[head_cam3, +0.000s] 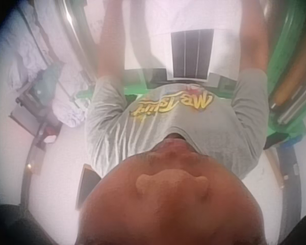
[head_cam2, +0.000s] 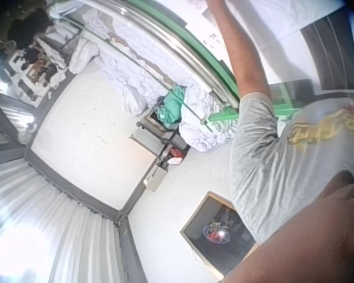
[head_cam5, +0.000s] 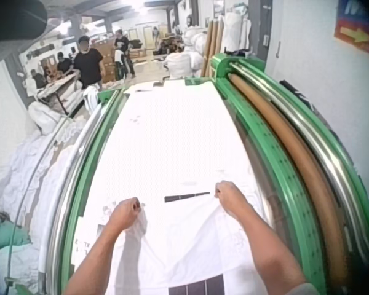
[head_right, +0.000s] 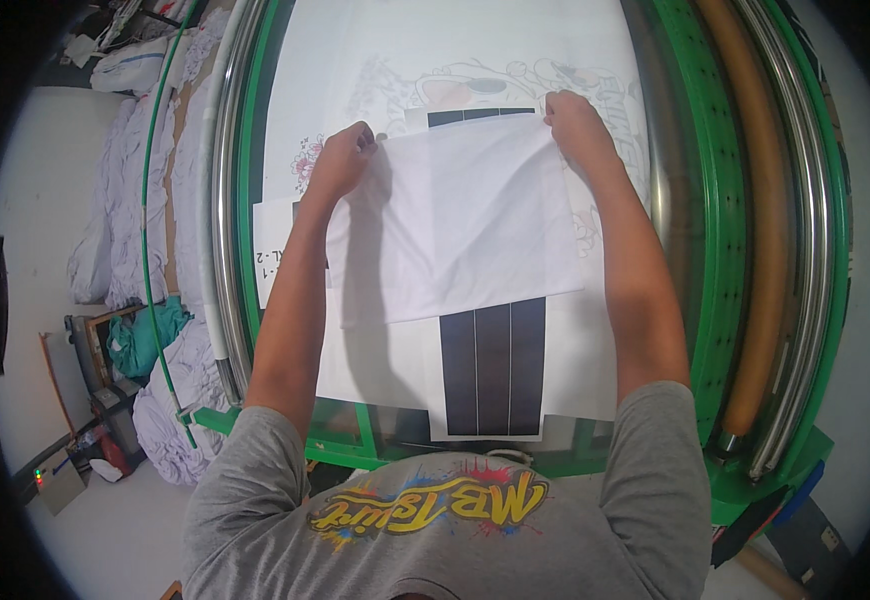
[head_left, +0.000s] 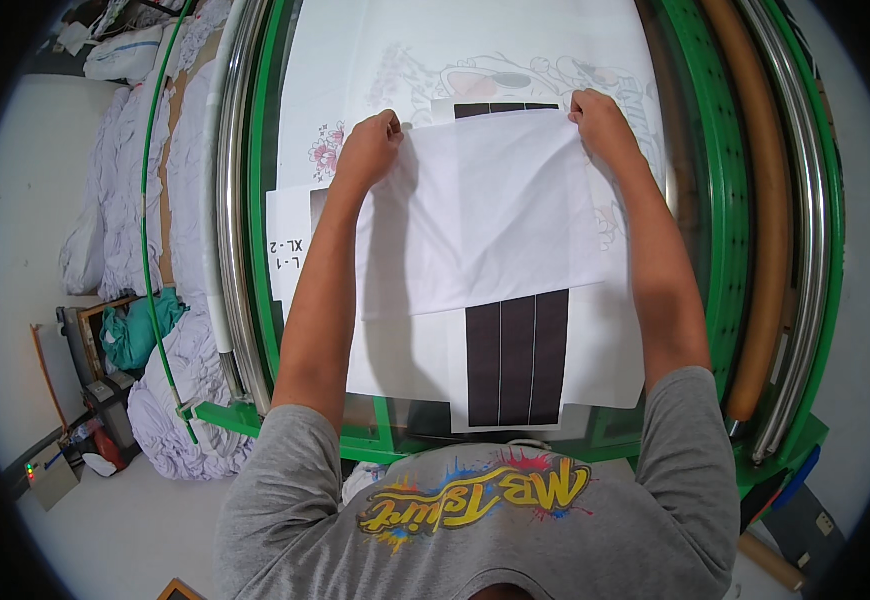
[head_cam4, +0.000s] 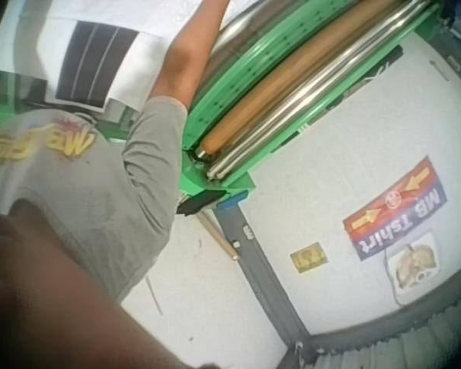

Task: The person takes a piece of white fabric from a bag and places it onto a large format printing machine. They use shears to trim a portion of the fabric, align the fabric on the machine's surface, and then smooth it down by hand as the machine feeds it through the rollers.

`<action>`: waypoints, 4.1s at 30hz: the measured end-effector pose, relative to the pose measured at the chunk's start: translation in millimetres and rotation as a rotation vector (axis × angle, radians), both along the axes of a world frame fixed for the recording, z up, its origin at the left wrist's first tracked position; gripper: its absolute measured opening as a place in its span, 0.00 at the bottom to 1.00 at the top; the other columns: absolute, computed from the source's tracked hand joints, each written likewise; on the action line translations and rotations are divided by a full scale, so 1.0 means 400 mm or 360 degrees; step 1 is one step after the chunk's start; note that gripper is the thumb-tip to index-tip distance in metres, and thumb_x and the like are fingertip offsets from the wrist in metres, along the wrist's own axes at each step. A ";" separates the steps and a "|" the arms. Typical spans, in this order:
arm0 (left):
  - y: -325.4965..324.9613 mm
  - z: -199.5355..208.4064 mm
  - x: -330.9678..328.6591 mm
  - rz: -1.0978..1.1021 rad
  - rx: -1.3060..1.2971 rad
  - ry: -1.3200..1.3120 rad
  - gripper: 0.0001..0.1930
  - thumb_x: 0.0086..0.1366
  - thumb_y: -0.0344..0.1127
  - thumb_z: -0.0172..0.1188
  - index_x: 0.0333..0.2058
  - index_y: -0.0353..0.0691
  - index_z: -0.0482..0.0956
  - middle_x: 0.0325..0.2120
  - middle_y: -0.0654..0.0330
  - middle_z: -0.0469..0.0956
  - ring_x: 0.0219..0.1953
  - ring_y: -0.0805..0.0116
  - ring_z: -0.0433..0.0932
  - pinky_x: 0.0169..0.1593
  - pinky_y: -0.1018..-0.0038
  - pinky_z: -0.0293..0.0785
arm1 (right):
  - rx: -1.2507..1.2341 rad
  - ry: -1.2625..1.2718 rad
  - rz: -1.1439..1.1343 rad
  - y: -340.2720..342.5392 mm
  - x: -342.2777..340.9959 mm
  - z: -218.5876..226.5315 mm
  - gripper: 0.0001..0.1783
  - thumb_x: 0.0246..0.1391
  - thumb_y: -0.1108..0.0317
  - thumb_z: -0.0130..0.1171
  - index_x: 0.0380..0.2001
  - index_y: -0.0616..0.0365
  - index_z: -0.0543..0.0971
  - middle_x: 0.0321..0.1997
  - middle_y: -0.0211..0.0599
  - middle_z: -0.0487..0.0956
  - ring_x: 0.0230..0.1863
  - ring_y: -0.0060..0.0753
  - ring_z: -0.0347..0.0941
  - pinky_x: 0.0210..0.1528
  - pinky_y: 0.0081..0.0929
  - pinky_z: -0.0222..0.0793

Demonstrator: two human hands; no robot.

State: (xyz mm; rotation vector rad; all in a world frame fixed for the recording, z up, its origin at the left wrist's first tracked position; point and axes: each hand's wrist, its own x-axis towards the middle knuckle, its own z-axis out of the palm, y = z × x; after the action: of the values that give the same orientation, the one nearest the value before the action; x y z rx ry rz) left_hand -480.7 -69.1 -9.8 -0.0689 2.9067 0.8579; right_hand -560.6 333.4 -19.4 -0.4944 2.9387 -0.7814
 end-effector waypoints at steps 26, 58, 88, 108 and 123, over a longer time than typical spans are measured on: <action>0.042 -0.032 0.000 0.0103 -0.0070 0.0107 0.09 0.69 0.33 0.70 0.43 0.35 0.87 0.43 0.46 0.86 0.46 0.44 0.86 0.51 0.51 0.82 | 0.0096 0.0115 -0.0068 -0.009 -0.013 -0.041 0.08 0.70 0.70 0.54 0.43 0.60 0.82 0.51 0.50 0.83 0.55 0.60 0.79 0.58 0.53 0.77; -0.088 0.668 0.933 -0.0710 0.0797 -0.0489 0.09 0.66 0.33 0.76 0.37 0.38 0.84 0.47 0.56 0.87 0.67 0.52 0.81 0.69 0.55 0.70 | -0.1137 -0.0581 0.0121 0.256 1.082 0.608 0.06 0.52 0.81 0.64 0.35 0.68 0.84 0.38 0.41 0.87 0.43 0.33 0.84 0.51 0.30 0.76; 0.075 0.053 0.723 0.0195 -0.0438 0.0291 0.30 0.70 0.53 0.74 0.63 0.43 0.80 0.56 0.47 0.83 0.63 0.42 0.80 0.61 0.43 0.76 | -0.0308 -0.0126 -0.0802 0.131 0.887 0.023 0.28 0.59 0.65 0.75 0.62 0.54 0.80 0.48 0.47 0.89 0.50 0.53 0.87 0.55 0.47 0.82; -0.092 -0.046 1.061 0.0338 0.0129 -0.0615 0.18 0.53 0.44 0.74 0.28 0.36 0.77 0.25 0.48 0.81 0.32 0.52 0.82 0.41 0.56 0.76 | -0.0571 -0.0767 -0.0947 0.186 1.190 -0.076 0.22 0.46 0.68 0.80 0.43 0.62 0.82 0.34 0.36 0.85 0.36 0.34 0.83 0.41 0.36 0.80; -0.004 0.031 1.061 0.0404 -0.0476 -0.0555 0.36 0.57 0.52 0.79 0.58 0.38 0.78 0.56 0.41 0.80 0.61 0.46 0.81 0.65 0.43 0.74 | -0.0190 -0.0514 -0.0937 0.126 1.263 0.004 0.25 0.53 0.68 0.77 0.52 0.60 0.80 0.41 0.46 0.85 0.46 0.52 0.85 0.52 0.49 0.81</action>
State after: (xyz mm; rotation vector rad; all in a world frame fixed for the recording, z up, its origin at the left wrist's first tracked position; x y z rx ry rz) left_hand -56.2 -70.9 2.6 -0.5618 2.6970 0.3795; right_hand -55.5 383.8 -17.6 0.4815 2.7393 -0.9744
